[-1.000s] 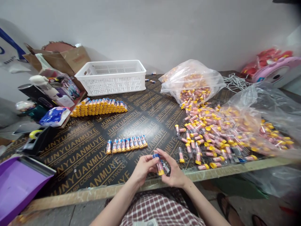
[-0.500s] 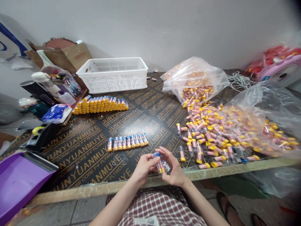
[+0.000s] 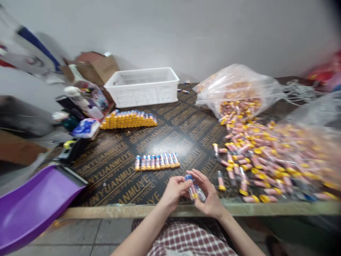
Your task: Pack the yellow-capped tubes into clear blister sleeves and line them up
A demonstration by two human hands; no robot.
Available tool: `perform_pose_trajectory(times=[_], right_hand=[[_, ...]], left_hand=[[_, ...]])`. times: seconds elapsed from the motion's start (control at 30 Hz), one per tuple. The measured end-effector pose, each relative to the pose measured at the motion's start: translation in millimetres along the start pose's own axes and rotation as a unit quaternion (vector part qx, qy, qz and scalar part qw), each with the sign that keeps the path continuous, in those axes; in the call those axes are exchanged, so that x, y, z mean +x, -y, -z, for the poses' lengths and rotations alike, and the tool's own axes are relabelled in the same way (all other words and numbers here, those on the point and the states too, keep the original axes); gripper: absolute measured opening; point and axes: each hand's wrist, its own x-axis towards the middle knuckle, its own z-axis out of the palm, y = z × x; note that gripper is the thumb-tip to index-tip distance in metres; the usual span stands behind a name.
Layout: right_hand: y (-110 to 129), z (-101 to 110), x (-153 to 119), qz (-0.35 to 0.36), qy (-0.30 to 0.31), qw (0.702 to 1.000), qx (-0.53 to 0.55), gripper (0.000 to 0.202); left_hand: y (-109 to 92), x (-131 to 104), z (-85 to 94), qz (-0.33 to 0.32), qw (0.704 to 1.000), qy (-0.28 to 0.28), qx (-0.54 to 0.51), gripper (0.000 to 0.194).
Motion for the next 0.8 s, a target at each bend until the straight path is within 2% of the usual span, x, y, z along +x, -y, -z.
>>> perform_pose_trajectory(times=[0.1,0.17,0.2,0.27,0.3,0.37,0.4,0.47,0.5,0.57,0.7,0.8], right_hand=[[-4,-6,17,-0.009,0.028,1.000,-0.011,0.081],[-8,-8,35,-0.009,0.035,0.999,-0.037,0.083],[-11,-8,43,-0.014,0.024,0.998,-0.054,0.083],[-19,-7,58,-0.042,-0.012,0.996,-0.083,0.077],[-25,-7,63,-0.064,-0.027,0.993,-0.093,0.072],[-36,-8,68,-0.108,-0.036,0.989,-0.100,0.064],[-42,-9,68,-0.125,-0.034,0.987,-0.096,0.061],[-50,-13,66,-0.149,-0.028,0.985,-0.083,0.058],[-53,-16,65,-0.157,-0.023,0.984,-0.076,0.058],[-57,-19,65,-0.167,-0.019,0.984,-0.063,0.058],[-61,-17,71,-0.185,-0.047,0.979,-0.064,0.061],[-63,-6,73,-0.187,-0.036,0.977,-0.091,0.063]], left_hand=[[-18,8,16.2,-0.038,0.997,-0.047,0.040,0.041],[-44,11,41.9,-0.104,0.978,-0.127,0.128,0.039],[-59,9,59.3,-0.142,0.955,-0.181,0.189,0.038],[-89,2,100.8,-0.211,0.876,-0.303,0.310,0.037],[-101,-3,123.2,-0.225,0.828,-0.357,0.368,0.036],[-117,-9,165.0,-0.207,0.748,-0.423,0.468,0.038],[-120,-10,182.0,-0.175,0.725,-0.434,0.506,0.038],[-117,-6,203.9,-0.115,0.720,-0.414,0.545,0.039],[-113,-2,208.3,-0.099,0.723,-0.402,0.554,0.038],[-105,8,206.2,-0.095,0.725,-0.386,0.562,0.036],[-99,25,181.3,-0.103,0.713,-0.375,0.584,0.032],[-106,22,165.9,-0.087,0.686,-0.376,0.617,0.040]])
